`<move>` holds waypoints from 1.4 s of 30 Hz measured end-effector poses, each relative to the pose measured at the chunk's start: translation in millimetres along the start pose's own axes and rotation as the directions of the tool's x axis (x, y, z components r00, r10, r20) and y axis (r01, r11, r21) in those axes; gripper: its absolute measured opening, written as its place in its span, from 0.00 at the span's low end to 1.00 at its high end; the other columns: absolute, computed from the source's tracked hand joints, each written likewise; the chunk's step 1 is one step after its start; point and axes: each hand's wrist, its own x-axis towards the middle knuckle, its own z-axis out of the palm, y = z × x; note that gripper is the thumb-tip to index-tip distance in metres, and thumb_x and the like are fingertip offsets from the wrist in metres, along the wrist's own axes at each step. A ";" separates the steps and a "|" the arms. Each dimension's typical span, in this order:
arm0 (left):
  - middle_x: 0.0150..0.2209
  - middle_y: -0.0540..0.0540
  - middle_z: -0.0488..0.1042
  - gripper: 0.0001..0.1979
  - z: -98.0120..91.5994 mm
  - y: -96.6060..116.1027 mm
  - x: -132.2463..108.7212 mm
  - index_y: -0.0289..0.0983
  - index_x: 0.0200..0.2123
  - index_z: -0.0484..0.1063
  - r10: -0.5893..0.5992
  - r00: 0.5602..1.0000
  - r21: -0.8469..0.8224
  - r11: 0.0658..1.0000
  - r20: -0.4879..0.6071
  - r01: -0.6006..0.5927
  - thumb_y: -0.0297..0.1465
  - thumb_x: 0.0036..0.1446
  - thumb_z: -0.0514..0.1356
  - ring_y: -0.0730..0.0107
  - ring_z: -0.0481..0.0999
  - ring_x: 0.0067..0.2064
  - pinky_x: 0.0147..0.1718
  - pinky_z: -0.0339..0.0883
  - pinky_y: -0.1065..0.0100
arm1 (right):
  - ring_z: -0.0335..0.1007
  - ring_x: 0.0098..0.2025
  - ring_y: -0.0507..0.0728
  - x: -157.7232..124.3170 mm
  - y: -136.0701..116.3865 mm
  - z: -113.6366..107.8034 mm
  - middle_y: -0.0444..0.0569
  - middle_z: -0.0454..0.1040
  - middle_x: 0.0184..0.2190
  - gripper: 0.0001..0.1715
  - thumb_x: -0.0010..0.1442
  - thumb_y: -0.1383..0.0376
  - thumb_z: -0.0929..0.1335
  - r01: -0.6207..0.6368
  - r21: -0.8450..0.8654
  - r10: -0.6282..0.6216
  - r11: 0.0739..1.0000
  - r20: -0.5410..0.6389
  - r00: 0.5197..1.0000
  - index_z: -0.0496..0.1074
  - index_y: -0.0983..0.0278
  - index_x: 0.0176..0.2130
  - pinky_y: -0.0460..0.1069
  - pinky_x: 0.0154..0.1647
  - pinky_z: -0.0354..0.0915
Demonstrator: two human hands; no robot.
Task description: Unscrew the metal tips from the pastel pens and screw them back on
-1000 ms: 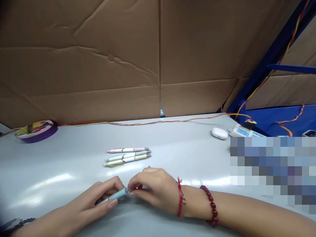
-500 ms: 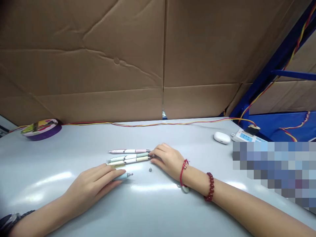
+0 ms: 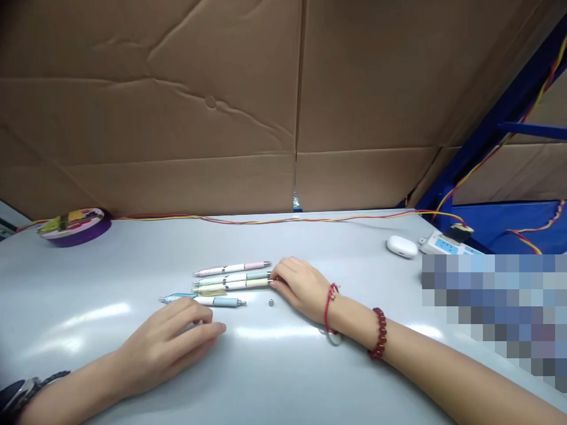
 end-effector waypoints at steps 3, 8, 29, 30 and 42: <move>0.24 0.49 0.67 0.08 -3.4 6.9 -0.1 0.36 0.38 0.69 0.219 0.966 -0.064 0.975 0.135 -0.212 0.25 0.63 0.51 0.68 0.61 0.22 0.22 0.55 0.67 | 0.63 0.30 0.54 1.4 -2.0 -4.5 0.46 0.69 0.28 0.12 0.66 0.64 0.60 -0.059 0.080 0.059 0.995 0.002 0.998 0.67 0.63 0.32 0.49 0.33 0.60; 0.22 0.50 0.65 0.15 -2.3 8.2 -1.3 0.37 0.36 0.68 0.224 0.951 -0.128 0.971 0.212 -0.200 0.34 0.68 0.44 0.68 0.60 0.20 0.19 0.51 0.67 | 0.62 0.24 0.51 3.0 -11.1 -14.0 0.43 0.67 0.22 0.24 0.69 0.60 0.53 -0.161 0.261 0.184 0.952 -0.066 0.981 0.62 0.64 0.25 0.45 0.26 0.59; 0.32 0.52 0.66 0.16 -9.2 26.5 -4.2 0.41 0.41 0.60 -0.402 0.802 -0.456 0.669 0.441 0.587 0.45 0.58 0.58 0.69 0.65 0.30 0.28 0.60 0.72 | 0.56 0.22 0.52 -29.8 -61.5 11.4 0.45 0.67 0.20 0.26 0.70 0.64 0.51 0.346 -0.165 -0.357 0.924 -0.044 0.933 0.65 0.64 0.25 0.47 0.25 0.52; 0.32 0.52 0.67 0.10 -8.3 27.7 -4.7 0.41 0.38 0.61 -0.384 0.808 -0.430 0.700 0.447 0.570 0.40 0.60 0.57 0.70 0.65 0.30 0.28 0.59 0.72 | 0.55 0.22 0.52 -30.5 -61.3 13.1 0.45 0.67 0.19 0.27 0.70 0.63 0.51 0.348 -0.174 -0.358 0.921 -0.027 0.933 0.65 0.64 0.25 0.47 0.25 0.52; 0.29 0.53 0.65 0.11 -17.7 23.4 9.6 0.39 0.31 0.61 -0.328 0.752 -0.473 0.617 0.573 0.629 0.37 0.65 0.50 0.72 0.63 0.29 0.29 0.57 0.74 | 0.56 0.21 0.51 -29.3 -56.0 21.1 0.44 0.65 0.18 0.33 0.70 0.55 0.49 0.367 -0.146 -0.380 0.918 -0.067 0.923 0.66 0.65 0.23 0.46 0.24 0.54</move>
